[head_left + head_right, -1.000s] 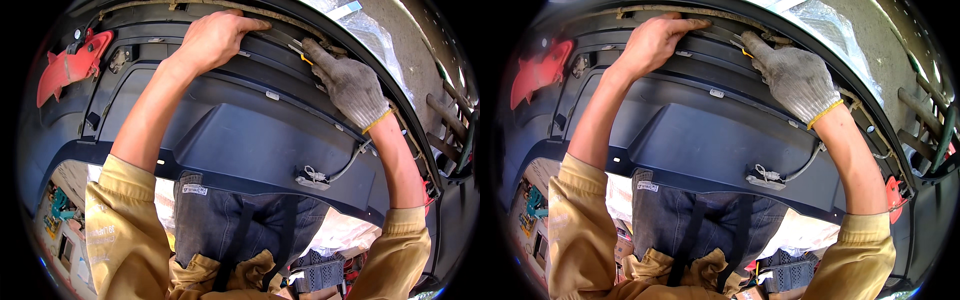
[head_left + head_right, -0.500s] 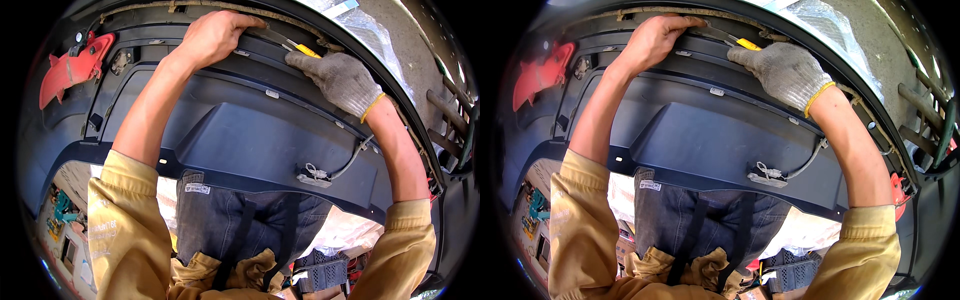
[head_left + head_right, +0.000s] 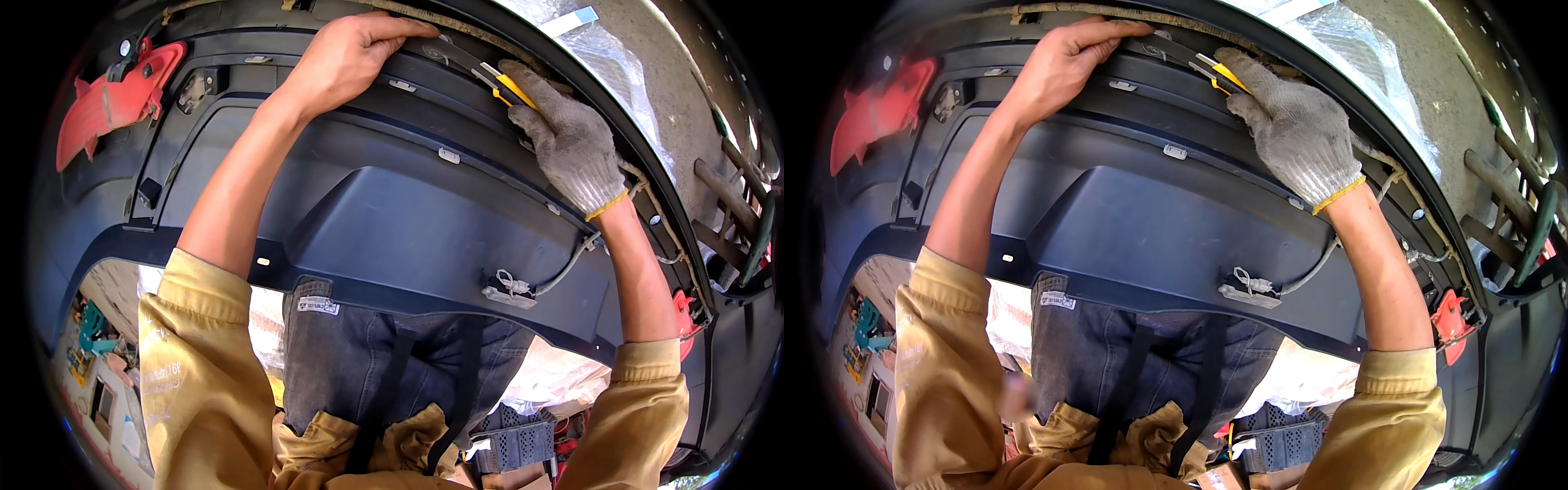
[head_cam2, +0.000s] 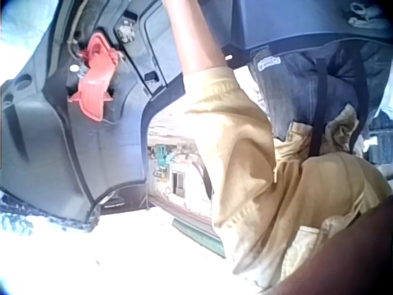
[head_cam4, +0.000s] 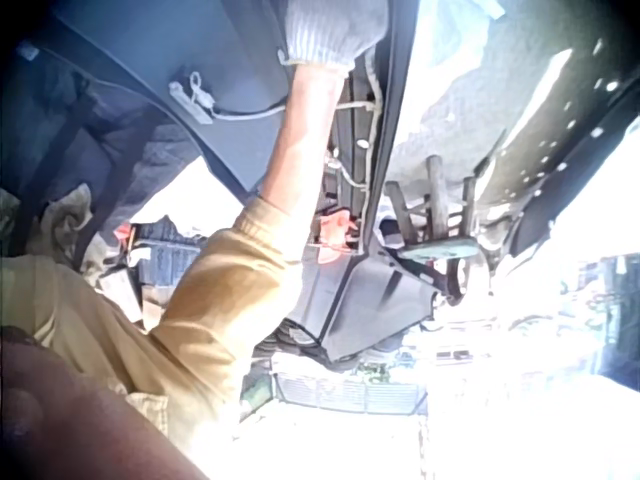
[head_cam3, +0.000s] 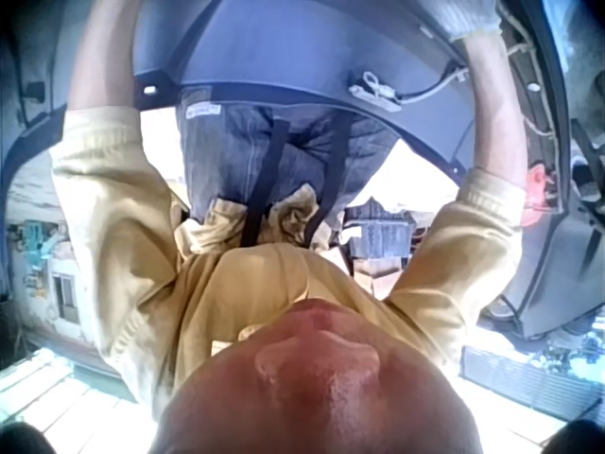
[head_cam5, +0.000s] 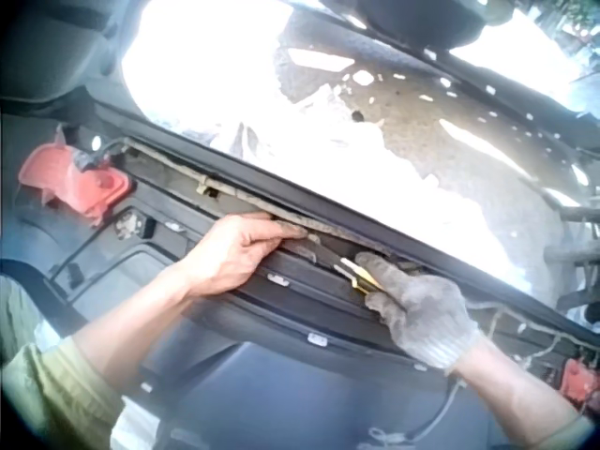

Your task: The person uses a utility knife to trim and clean the edges of pre-drilled holes on a car bumper. They work on the lower edge and the side near the taillight, then flip the bumper to trim the interior mounting points.

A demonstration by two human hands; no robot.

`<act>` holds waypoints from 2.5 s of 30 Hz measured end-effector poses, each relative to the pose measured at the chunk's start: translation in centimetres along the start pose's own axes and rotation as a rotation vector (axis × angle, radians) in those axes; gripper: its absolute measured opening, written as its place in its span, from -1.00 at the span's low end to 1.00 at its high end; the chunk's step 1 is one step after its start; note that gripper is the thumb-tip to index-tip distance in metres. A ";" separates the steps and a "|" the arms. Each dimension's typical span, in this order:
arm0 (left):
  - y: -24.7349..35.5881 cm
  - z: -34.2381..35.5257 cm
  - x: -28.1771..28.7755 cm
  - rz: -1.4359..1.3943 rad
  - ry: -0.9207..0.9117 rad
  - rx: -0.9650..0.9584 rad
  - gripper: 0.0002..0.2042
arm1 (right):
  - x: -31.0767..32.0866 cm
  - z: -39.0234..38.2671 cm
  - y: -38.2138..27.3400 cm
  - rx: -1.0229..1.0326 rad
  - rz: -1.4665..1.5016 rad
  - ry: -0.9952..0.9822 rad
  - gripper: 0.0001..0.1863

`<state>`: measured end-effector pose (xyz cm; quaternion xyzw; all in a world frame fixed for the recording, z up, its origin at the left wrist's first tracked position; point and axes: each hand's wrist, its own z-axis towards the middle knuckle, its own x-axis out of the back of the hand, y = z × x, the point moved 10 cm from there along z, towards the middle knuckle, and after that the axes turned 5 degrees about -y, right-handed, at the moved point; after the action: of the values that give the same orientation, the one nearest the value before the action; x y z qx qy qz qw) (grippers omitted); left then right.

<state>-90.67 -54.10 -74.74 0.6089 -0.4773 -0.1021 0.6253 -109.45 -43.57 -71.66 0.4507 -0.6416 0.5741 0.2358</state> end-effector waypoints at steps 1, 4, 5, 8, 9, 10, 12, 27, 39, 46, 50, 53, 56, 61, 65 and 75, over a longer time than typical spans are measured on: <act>-0.3 -0.1 0.2 -0.033 0.035 0.031 -0.72 | 0.2 -0.1 0.2 -0.018 0.009 0.013 -0.49; -0.6 -1.0 0.4 -0.024 0.125 0.106 -0.74 | 1.0 -1.1 0.5 -0.058 0.034 0.035 -0.50; -0.2 -1.2 0.2 -0.008 0.137 0.110 -0.74 | 1.2 -1.6 0.5 -0.061 0.041 0.032 -0.50; 1.4 -1.6 -0.9 -0.004 0.164 0.204 -0.73 | 1.9 -3.4 0.1 -0.007 0.130 0.058 -0.49; 2.0 -1.8 -1.1 0.050 0.175 0.278 -0.71 | 2.1 -4.2 -0.1 0.021 0.175 0.074 -0.48; 2.3 -2.1 -1.1 0.116 0.218 0.290 -0.72 | 2.4 -5.0 -0.3 0.001 0.137 0.058 -0.45; 2.0 -2.3 -1.4 0.207 0.255 0.328 -0.72 | 1.5 -6.7 0.7 -0.156 0.245 0.032 -0.44; 0.0 -0.5 -2.6 0.145 0.344 0.735 -0.70 | -1.0 -9.1 1.4 -0.382 0.410 0.154 -0.45; -0.9 -2.9 0.2 -0.265 0.588 0.576 -0.77 | -0.8 -7.3 -0.2 -0.281 0.299 0.136 -0.45; 1.6 -14.5 1.5 0.051 -0.157 0.740 -0.88 | -0.4 -2.6 -0.9 -0.113 -0.074 0.209 -0.46; 2.7 -21.9 4.3 0.147 -0.185 0.867 -0.91 | -0.6 -1.4 -1.2 -0.143 -0.229 0.219 -0.45; 3.7 -24.4 5.8 0.222 -0.093 0.823 -0.91 | -0.7 -1.1 -1.3 -0.131 -0.284 0.212 -0.45; 3.5 -26.6 6.7 0.140 0.021 0.917 -0.92 | -0.6 -0.6 -1.4 -0.104 -0.289 0.201 -0.46; 3.1 -29.2 5.3 -0.054 -0.032 0.970 -0.95 | -1.0 0.4 -1.9 -0.054 -0.258 0.151 -0.45; 2.8 -30.8 4.9 -0.137 -0.015 0.976 -0.96 | -1.5 0.6 -1.8 -0.056 -0.245 0.124 -0.45; 4.4 -28.3 3.5 -0.201 -0.045 0.882 -0.94 | -1.1 1.2 -2.1 0.067 -0.246 0.129 -0.57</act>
<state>-70.41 -36.81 -63.75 0.8581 -0.4271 0.0375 0.2825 -106.88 -44.20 -71.70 0.4955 -0.5457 0.5897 0.3301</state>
